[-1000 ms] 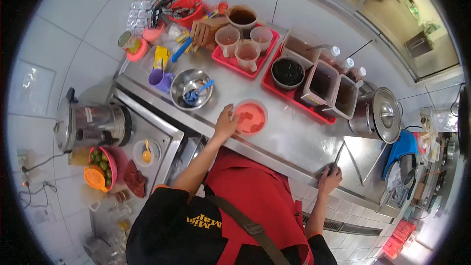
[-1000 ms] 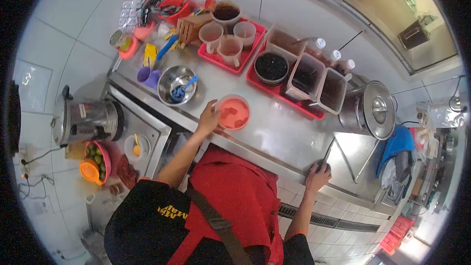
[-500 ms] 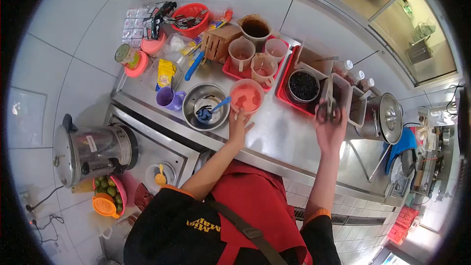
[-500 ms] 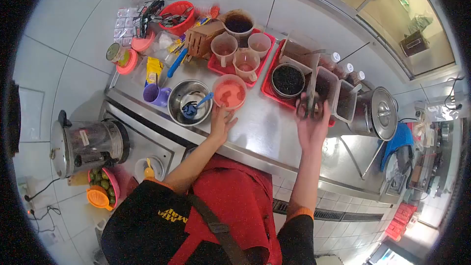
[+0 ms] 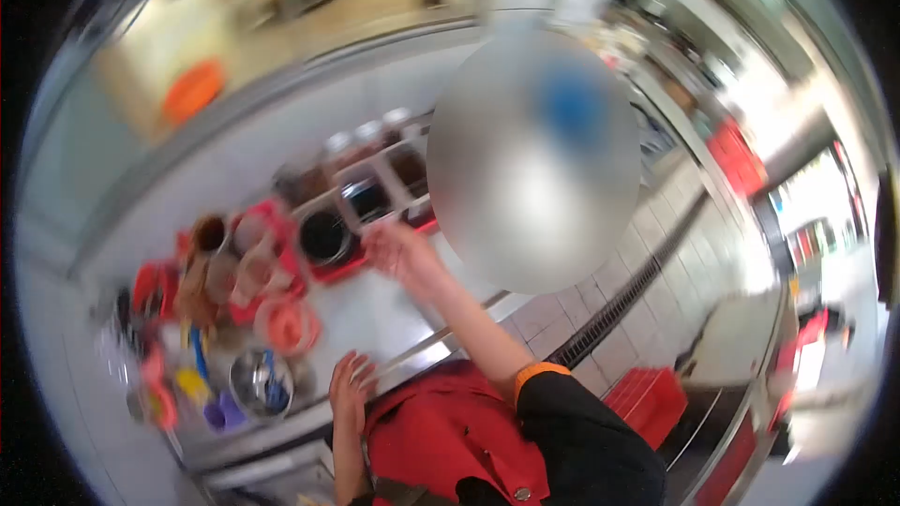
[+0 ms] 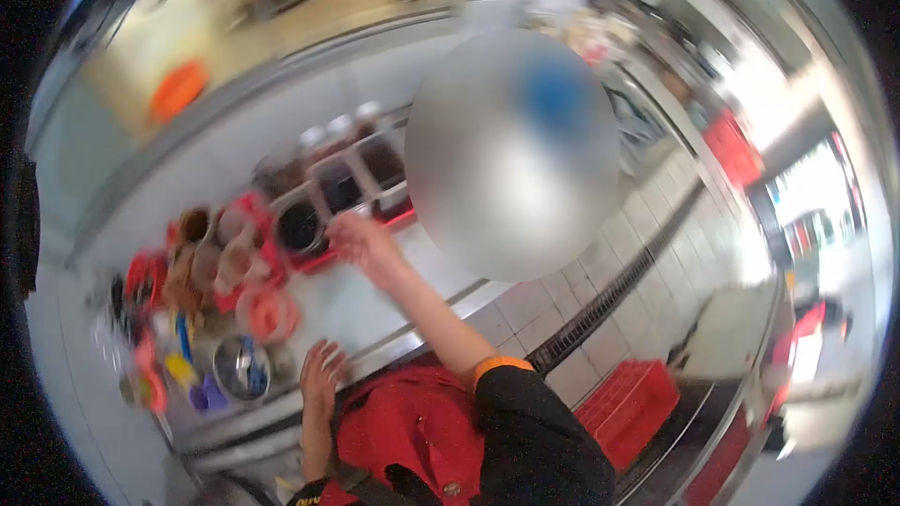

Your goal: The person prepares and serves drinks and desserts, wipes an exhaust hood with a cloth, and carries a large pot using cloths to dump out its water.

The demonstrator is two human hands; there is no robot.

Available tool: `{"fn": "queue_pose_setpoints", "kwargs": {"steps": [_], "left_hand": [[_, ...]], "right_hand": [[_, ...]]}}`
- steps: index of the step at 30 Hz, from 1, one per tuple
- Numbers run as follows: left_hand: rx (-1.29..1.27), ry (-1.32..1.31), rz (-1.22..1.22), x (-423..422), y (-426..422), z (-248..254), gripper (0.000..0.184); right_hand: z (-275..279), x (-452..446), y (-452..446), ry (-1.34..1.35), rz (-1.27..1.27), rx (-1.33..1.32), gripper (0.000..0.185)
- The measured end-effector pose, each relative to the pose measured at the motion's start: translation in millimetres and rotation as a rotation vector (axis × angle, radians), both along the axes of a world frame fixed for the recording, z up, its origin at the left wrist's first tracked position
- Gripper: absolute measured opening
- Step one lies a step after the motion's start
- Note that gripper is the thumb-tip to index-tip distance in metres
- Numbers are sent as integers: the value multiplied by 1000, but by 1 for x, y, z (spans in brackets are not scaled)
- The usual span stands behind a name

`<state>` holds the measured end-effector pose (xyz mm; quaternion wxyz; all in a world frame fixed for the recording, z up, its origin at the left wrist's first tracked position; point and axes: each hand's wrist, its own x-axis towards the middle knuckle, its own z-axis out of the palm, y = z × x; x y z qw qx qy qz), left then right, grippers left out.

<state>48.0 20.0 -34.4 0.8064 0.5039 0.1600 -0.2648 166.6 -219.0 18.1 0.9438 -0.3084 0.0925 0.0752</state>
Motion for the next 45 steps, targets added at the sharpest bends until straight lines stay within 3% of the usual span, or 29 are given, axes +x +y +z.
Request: {"fn": "queue_pose_setpoints", "kwargs": {"steps": [5,11,17,21,26,29,32,34,37,42,45], "left_hand": [[55,-80,-310,-3,-90,6,34],[131,-140,-646,-32,-268,9,33],[47,-114,-1106,-77,-434,-2,37],[106,-117,-1349,-81,-531,-40,46],[108,-243,-1627,-112,-681,-57,48],[57,-291,-1822,-175,-777,-40,49],[11,-569,-2062,-259,-840,-2,45],[-142,-696,-2160,-332,-849,44,43],[-333,-784,-2275,-434,-846,83,40],[-622,-764,-2454,-599,-765,124,38],[-818,-702,-2639,-699,-714,124,36]], "right_hand": [[-6,-140,-116,54,-259,-142,30],[-77,-307,-252,256,-635,-79,32],[-125,-442,-322,391,-1148,18,27],[-134,-497,-346,471,-1420,99,24],[-181,-555,-355,603,-1809,411,20],[-211,-595,-334,701,-2094,576,16],[-212,-607,-295,759,-2346,751,15],[-202,-623,-278,778,-2484,833,15],[-232,-643,-253,653,-2661,876,17],[-237,-698,-203,487,-2825,912,18],[-234,-759,-161,529,-2829,782,19]]}}
